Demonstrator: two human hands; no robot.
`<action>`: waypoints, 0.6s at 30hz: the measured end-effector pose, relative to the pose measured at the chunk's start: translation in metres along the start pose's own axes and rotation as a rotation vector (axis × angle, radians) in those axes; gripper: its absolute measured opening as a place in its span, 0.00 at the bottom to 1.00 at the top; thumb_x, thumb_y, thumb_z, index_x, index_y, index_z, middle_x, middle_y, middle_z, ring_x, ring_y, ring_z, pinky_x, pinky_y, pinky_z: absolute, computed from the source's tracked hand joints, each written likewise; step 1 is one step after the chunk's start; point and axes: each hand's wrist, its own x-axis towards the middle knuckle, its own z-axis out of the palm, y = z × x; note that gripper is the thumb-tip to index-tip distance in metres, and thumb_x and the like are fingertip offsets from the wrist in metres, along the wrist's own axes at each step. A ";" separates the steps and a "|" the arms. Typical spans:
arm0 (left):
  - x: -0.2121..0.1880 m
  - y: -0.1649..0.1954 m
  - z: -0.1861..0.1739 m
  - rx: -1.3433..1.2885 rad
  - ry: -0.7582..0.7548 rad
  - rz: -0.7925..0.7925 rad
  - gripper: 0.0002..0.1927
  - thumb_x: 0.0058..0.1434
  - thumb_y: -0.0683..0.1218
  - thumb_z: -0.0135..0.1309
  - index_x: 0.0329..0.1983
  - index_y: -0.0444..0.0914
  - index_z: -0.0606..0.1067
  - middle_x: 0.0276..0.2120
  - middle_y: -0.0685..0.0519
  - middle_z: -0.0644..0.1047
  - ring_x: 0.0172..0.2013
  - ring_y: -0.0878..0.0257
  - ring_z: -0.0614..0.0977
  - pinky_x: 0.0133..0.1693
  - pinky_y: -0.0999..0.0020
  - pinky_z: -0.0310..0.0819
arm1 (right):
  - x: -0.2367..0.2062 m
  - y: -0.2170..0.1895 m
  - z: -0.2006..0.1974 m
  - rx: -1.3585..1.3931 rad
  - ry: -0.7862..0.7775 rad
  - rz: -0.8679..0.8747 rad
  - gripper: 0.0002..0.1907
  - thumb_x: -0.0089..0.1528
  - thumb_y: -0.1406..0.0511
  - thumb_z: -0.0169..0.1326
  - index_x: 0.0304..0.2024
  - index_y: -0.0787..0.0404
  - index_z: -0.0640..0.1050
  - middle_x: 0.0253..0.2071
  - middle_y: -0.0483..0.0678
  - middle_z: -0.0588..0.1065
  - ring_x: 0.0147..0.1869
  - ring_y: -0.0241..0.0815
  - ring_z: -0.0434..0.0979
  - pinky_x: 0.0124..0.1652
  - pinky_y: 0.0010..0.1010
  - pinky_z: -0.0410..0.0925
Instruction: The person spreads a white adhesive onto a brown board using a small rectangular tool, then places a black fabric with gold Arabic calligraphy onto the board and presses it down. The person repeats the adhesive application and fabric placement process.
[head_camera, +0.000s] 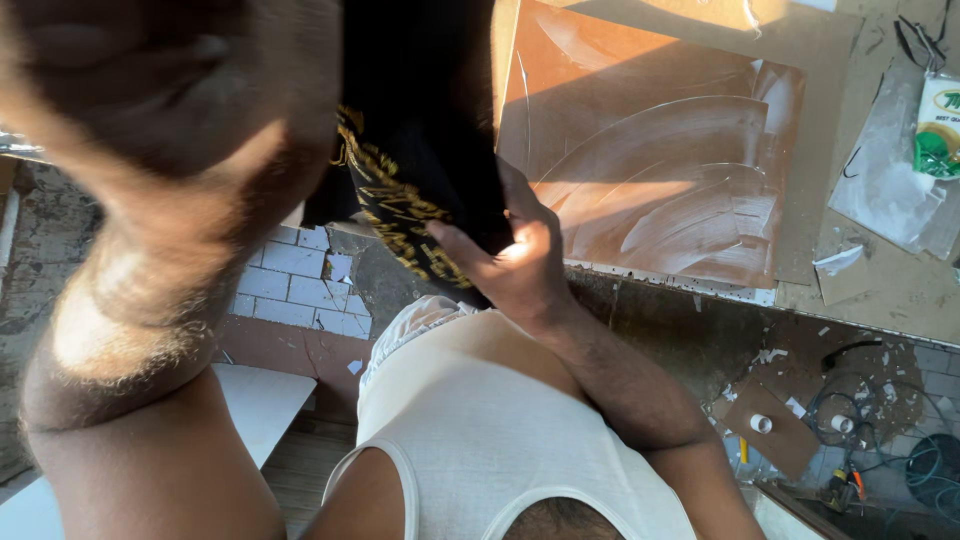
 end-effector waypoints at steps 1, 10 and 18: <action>-0.006 0.002 -0.017 -0.030 -0.008 -0.006 0.08 0.72 0.38 0.59 0.49 0.35 0.71 0.37 0.45 0.80 0.34 0.57 0.83 0.38 0.64 0.79 | -0.004 0.004 -0.004 0.069 0.005 0.054 0.27 0.66 0.67 0.65 0.63 0.69 0.71 0.56 0.50 0.76 0.60 0.38 0.78 0.59 0.30 0.74; -0.089 0.035 -0.077 -0.234 -0.029 -0.098 0.08 0.73 0.39 0.59 0.49 0.35 0.71 0.38 0.46 0.80 0.36 0.58 0.83 0.41 0.66 0.79 | -0.044 0.029 -0.143 -0.019 0.362 -0.093 0.11 0.72 0.65 0.64 0.45 0.67 0.78 0.39 0.41 0.74 0.40 0.27 0.69 0.38 0.18 0.62; -0.170 0.087 -0.052 -0.364 0.043 -0.176 0.07 0.74 0.40 0.59 0.49 0.35 0.72 0.39 0.46 0.80 0.36 0.59 0.83 0.43 0.67 0.79 | -0.063 -0.022 -0.292 -0.692 0.277 -0.655 0.24 0.53 0.55 0.73 0.39 0.68 0.81 0.27 0.49 0.72 0.32 0.42 0.72 0.31 0.31 0.63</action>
